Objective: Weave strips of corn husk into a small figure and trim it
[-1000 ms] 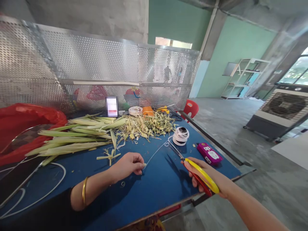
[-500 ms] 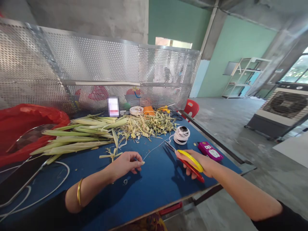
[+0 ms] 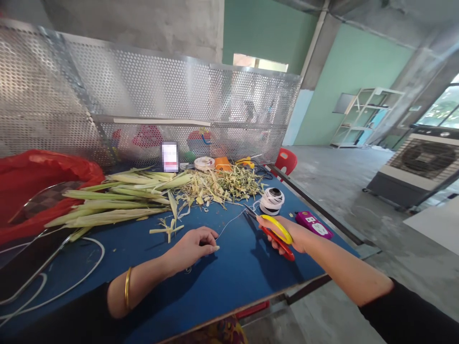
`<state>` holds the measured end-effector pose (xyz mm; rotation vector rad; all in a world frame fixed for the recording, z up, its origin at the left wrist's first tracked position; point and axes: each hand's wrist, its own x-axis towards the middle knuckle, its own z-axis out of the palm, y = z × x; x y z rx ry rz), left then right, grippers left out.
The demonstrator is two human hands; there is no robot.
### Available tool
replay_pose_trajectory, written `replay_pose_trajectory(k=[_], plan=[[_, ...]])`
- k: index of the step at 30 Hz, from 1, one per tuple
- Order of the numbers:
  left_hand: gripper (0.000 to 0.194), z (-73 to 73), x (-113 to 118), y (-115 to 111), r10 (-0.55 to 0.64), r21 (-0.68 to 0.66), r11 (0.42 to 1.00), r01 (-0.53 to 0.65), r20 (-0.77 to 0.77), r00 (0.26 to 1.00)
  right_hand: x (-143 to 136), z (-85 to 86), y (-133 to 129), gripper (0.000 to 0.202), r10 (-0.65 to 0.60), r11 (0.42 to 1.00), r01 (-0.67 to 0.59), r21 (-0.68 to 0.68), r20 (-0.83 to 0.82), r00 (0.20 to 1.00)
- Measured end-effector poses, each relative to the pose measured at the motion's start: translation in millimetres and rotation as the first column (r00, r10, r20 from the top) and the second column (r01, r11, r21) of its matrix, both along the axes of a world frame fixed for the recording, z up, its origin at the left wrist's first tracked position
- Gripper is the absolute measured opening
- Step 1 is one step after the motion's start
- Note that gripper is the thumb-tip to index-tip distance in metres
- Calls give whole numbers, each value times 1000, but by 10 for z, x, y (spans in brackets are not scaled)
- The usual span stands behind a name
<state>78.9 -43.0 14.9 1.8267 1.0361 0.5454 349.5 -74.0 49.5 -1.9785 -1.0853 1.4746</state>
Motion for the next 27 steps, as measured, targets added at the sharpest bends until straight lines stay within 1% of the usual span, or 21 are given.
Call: replay_pose_trajectory(k=[6,11,13,16,19,20,21,22,24,25,26,27], plan=[[12,-73,-15,24,0,-25,1000,2,47,999,-8,-20,-66,52,10,1000,-10,3,-36,999],[11,-75,-15,10,-25,-17,1000,26,41,999,-32,-49,-48,52,59,998,-59,23,-30,998],[11,-65,-13,5,-27,-15,1000,27,37,999,-41,-61,-25,49,114,992,-114,50,7,993],[11,-48,-9,3,-22,-28,999,23,36,999,-71,-54,-24,50,203,973,-213,89,113,973],[11,-35,-5,2,-17,-37,999,19,44,999,-119,-37,-61,47,220,959,-250,136,204,954],[11,-29,-3,0,-15,-46,999,18,54,998,-136,-37,-70,45,235,946,-282,163,255,938],[11,-20,-1,-2,-9,-67,998,13,66,998,-152,-43,-74,43,254,923,-331,197,333,908],[11,-7,1,-5,5,-106,994,4,78,997,-169,-53,-70,41,265,892,-391,226,437,859],[12,31,2,-16,50,-212,977,-29,98,994,-199,-87,-39,37,235,834,-500,232,671,703],[13,59,0,-25,83,-265,963,-54,101,991,-214,-106,-13,34,201,823,-526,213,757,621],[14,92,-6,-36,117,-300,950,-81,107,987,-229,-126,17,32,165,827,-529,193,814,556],[15,131,-16,-50,154,-319,941,-111,113,981,-243,-145,51,31,138,836,-519,175,850,508]])
